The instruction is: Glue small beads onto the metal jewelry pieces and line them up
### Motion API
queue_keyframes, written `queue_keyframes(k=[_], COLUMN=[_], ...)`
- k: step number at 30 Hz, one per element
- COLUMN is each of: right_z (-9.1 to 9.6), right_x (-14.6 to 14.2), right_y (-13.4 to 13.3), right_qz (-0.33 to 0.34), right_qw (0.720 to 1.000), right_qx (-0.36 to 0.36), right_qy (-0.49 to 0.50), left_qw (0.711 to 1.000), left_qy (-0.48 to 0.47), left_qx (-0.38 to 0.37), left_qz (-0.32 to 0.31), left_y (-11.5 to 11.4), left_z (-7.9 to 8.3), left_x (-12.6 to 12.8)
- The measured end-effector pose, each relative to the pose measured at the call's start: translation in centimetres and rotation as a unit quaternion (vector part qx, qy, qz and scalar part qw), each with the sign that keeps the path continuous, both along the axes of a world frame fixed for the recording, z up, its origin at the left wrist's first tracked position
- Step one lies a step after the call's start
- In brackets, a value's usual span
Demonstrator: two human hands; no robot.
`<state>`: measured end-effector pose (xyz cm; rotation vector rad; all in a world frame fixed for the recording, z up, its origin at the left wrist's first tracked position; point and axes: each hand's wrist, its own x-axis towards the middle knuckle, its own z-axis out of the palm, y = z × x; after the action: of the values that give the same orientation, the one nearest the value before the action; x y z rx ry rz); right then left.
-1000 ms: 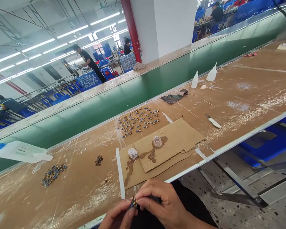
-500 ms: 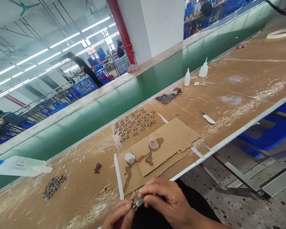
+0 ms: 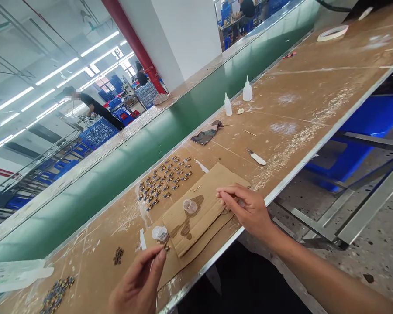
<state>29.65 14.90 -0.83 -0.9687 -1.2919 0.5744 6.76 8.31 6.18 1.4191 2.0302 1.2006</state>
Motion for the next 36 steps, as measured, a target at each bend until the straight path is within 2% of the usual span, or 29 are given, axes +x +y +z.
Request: queue_keyframes(k=[3,7,12,18,36], right_z=[-0.3,-0.5,-0.5,-0.5,-0.3], right_x=[0.1,0.1,0.3,0.4,0.6], right_y=[0.4,0.4,0.6,0.7,0.5], right_qz=[-0.001,-0.01,-0.015,-0.019,-0.02], right_qw=[1.0,1.0,1.0,0.999,0.999], right_qx=[-0.004,-0.002,0.006,0.02,0.017], right_qy=[-0.011,-0.017,-0.026,-0.03,-0.026], left_qw=[0.995,0.975,0.949,0.939,0.912], left_qy=[0.074,0.18,0.261,0.288,0.342], left_qx=[-0.037,-0.038,-0.042,-0.04,0.004], left_qz=[-0.053,-0.126,-0.171,-0.184,-0.226], left_y=[2.8,6.0,8.3,9.0,9.1], left_z=[0.8,1.1,1.5,1.6,1.4], left_x=[0.4,1.3,2.9,3.9,4.2])
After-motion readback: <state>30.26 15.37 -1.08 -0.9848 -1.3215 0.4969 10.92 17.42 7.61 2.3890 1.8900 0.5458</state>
